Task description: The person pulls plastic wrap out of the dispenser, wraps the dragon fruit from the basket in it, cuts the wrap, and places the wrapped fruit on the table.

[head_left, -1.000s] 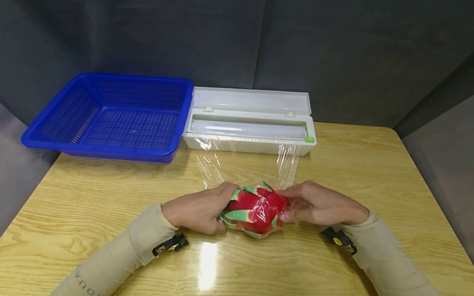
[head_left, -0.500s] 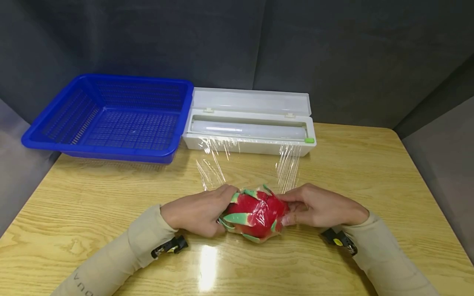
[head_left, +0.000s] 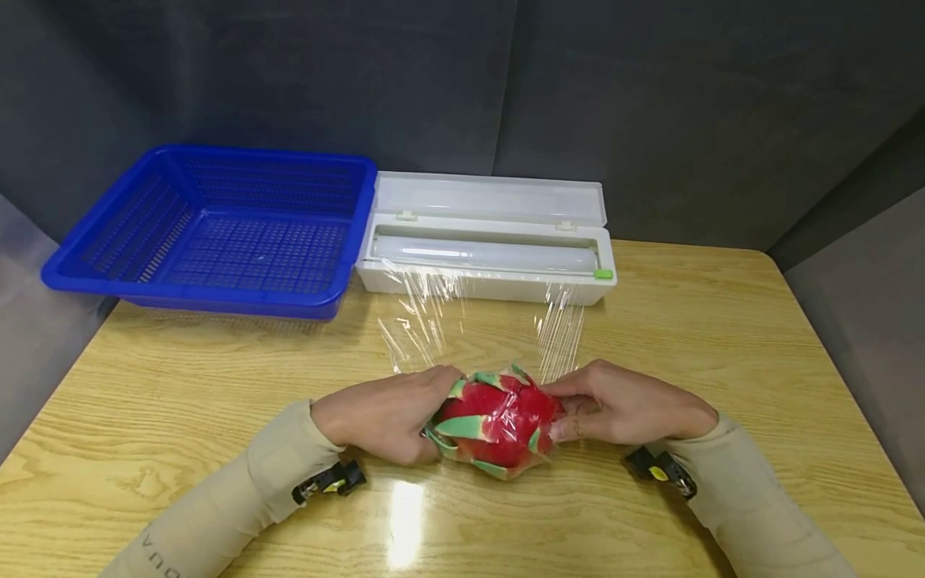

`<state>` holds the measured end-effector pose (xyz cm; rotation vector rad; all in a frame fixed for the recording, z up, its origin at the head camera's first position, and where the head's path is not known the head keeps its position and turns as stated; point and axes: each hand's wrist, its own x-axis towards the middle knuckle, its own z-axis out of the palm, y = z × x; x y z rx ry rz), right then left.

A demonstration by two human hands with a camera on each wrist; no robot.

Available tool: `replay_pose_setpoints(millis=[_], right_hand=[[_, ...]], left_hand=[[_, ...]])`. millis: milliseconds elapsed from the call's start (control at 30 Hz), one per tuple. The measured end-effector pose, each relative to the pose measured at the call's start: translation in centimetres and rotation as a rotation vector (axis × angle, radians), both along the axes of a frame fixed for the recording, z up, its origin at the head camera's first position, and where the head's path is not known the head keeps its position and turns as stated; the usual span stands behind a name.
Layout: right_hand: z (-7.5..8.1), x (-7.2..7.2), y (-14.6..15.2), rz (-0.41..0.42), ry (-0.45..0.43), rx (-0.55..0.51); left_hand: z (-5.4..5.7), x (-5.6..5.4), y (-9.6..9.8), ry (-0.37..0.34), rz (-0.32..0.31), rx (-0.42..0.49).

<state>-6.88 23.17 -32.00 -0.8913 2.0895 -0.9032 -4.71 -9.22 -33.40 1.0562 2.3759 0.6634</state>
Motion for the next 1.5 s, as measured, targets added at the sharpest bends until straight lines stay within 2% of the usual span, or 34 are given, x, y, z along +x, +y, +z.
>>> replay_pose_setpoints(millis=[400, 667, 967, 1267, 1400, 1500], right_hand=[[-0.14, -0.09, -0.04, 0.024, -0.07, -0.048], [-0.36, -0.24, 0.01, 0.069, -0.124, -0.115], [-0.34, -0.2, -0.04, 0.112, -0.158, -0.167], [-0.61, -0.22, 0.02, 0.128, -0.138, -0.142], [-0.67, -0.22, 0.1, 0.146, -0.149, -0.159], [-0.66, -0.21, 0.08, 0.153, -0.191, -0.178]], left_hand=[[-0.02, -0.16, -0.03, -0.075, -0.021, 0.002], [0.22, -0.22, -0.07, -0.077, -0.025, -0.043], [0.29, -0.26, -0.25, -0.119, -0.05, -0.043], [0.31, -0.22, -0.37, -0.213, -0.055, -0.002], [0.23, -0.3, -0.43, -0.263, -0.054, 0.013], [0.21, -0.39, -0.48, -0.3, -0.048, 0.014]])
